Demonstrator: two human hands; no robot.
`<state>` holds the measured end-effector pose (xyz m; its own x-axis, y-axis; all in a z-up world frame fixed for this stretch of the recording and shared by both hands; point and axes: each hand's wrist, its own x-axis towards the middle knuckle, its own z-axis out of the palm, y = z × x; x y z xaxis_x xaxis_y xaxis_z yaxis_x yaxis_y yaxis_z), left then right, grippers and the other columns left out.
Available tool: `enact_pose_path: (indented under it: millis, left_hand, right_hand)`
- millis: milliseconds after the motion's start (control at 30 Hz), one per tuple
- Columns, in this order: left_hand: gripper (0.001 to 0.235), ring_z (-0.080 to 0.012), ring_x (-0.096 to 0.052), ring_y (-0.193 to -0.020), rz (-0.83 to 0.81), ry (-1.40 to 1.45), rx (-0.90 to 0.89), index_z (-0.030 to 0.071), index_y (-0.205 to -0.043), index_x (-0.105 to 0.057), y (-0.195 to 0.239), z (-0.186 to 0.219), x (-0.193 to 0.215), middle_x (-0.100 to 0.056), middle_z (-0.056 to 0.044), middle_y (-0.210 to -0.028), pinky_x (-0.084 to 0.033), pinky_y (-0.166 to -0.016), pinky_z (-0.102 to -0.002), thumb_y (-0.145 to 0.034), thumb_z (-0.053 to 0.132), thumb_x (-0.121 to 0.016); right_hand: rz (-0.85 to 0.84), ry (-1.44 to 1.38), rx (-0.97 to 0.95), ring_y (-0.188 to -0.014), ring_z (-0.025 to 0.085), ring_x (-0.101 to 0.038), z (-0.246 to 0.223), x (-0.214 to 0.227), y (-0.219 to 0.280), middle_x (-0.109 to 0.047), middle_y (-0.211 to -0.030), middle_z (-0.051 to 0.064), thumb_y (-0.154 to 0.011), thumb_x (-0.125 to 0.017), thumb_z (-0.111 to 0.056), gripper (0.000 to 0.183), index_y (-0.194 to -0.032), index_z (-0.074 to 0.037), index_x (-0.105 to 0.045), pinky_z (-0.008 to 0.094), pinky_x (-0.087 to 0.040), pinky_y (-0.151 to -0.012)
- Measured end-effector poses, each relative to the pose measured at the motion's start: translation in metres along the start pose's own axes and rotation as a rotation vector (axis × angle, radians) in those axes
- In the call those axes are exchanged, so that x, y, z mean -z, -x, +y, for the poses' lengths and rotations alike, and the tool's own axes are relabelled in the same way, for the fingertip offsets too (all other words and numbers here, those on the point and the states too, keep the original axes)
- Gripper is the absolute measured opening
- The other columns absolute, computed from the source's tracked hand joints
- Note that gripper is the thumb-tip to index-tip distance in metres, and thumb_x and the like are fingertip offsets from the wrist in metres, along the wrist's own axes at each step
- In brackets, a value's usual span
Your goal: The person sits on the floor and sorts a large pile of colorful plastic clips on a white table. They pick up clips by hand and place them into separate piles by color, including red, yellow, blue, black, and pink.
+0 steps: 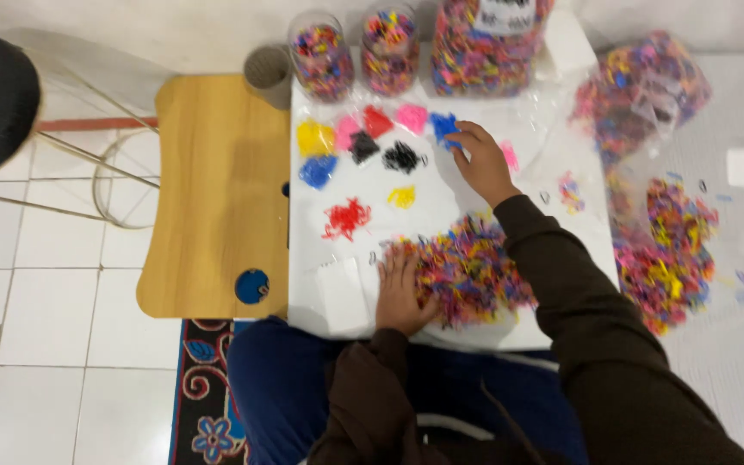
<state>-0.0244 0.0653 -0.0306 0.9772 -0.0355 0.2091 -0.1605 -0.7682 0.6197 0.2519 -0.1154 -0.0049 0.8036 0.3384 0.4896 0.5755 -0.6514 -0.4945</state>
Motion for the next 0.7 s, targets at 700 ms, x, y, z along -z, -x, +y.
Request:
enact_pose_path:
  millis: [700]
  left_hand:
    - [0.091, -0.042, -0.021, -0.155, 0.128, -0.036, -0.091, 0.012, -0.152, -0.042, 0.01, -0.01, -0.014, -0.025, -0.018, -0.167, -0.017, -0.126, -0.054, -0.073, 0.045, -0.072]
  right_hand:
    - [-0.357, 0.124, -0.206, -0.111, 0.042, -0.067, -0.073, 0.068, 0.159, -0.069, -0.115, 0.018, -0.088, -0.074, -0.012, 0.033, -0.121, -0.008, -0.071, 0.049, -0.054, -0.098]
